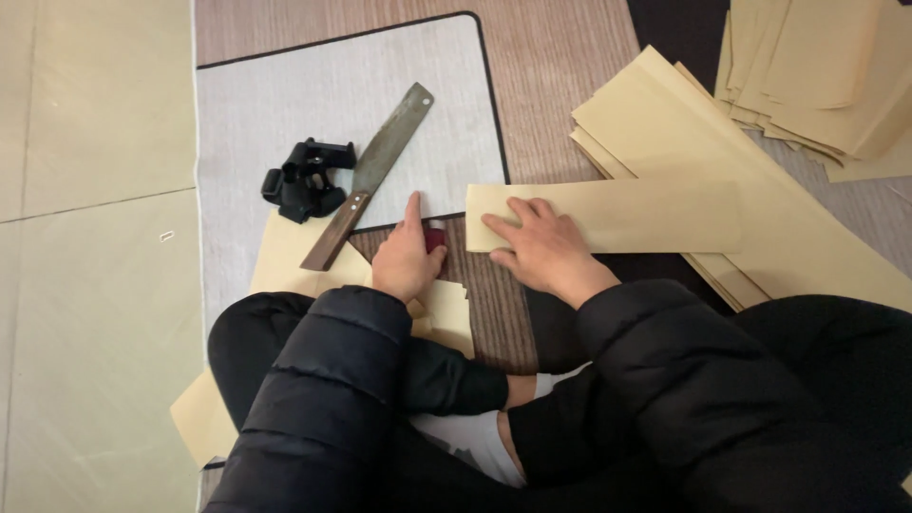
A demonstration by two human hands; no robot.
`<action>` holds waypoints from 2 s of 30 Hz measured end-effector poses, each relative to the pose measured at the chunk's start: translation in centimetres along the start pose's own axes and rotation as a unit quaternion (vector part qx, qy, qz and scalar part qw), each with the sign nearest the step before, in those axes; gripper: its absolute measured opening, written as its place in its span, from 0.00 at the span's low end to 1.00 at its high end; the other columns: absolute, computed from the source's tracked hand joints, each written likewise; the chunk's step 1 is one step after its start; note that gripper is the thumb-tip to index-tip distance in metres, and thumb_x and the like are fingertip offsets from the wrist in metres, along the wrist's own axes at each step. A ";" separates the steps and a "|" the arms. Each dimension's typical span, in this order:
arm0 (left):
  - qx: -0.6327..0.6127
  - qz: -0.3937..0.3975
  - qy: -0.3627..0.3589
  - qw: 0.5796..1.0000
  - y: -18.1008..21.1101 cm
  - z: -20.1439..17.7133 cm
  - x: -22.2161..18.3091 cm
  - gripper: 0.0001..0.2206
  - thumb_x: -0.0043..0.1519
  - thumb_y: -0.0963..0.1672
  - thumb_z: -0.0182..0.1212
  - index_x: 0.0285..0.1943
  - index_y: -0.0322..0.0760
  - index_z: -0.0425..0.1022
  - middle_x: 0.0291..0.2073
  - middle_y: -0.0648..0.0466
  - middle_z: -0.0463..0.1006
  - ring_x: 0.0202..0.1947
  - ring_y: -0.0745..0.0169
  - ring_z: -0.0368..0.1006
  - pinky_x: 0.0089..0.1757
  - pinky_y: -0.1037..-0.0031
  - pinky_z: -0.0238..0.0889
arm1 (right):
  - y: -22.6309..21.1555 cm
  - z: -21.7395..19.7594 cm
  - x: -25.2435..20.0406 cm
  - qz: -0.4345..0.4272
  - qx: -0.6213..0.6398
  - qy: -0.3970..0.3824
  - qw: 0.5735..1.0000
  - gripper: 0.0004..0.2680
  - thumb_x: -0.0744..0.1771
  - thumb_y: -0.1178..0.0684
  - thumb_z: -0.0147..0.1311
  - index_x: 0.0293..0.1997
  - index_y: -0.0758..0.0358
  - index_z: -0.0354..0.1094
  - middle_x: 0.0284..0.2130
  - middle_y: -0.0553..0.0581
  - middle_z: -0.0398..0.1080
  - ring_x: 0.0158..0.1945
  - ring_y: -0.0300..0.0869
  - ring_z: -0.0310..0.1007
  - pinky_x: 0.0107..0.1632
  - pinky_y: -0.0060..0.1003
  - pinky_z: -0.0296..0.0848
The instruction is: Cutting large sheets of paper into smaller strips by folding them and using a knife to slice along the creases.
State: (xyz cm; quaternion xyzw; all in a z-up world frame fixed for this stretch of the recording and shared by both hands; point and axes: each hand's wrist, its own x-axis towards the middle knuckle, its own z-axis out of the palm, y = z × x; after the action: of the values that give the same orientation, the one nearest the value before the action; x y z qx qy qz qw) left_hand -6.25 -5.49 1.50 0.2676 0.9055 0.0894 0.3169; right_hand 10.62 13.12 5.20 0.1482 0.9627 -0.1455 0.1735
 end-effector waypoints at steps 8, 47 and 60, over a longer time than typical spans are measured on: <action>-0.139 0.128 0.158 0.969 1.7 -2.0 -1.7 0.13 0.66 0.45 0.72 0.58 0.40 0.83 0.46 0.44 0.85 0.53 0.29 0.84 0.54 0.42 0.78 | -0.5 0.0 0.5 0.009 -0.020 -0.040 0.999 0.22 0.75 0.31 0.48 0.83 0.33 0.61 0.79 0.64 0.55 0.83 0.65 0.51 0.68 0.69 0.72; -0.020 0.210 0.138 0.968 3.1 -1.3 1.3 0.10 0.74 0.45 0.57 0.63 0.49 0.69 0.44 0.47 0.88 0.49 0.31 0.86 0.51 0.40 0.78 | -1.1 -0.5 1.4 0.016 -0.012 -0.027 0.999 0.22 0.72 0.36 0.60 0.78 0.38 0.69 0.72 0.65 0.57 0.77 0.67 0.56 0.62 0.65 0.77; 0.069 0.174 0.047 0.981 1.3 0.3 -3.1 0.13 0.74 0.48 0.54 0.67 0.55 0.69 0.51 0.49 0.88 0.52 0.33 0.86 0.51 0.42 0.81 | -0.5 -0.2 1.1 0.016 0.004 -0.027 1.000 0.22 0.72 0.38 0.60 0.79 0.35 0.67 0.74 0.62 0.55 0.78 0.65 0.54 0.65 0.66 0.75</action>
State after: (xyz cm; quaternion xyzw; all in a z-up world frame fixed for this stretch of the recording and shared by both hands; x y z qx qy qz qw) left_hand -3.47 -6.07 3.31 0.4377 0.8630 0.0930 0.2346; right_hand 9.39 12.95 5.07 0.1602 0.9547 -0.1501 0.2011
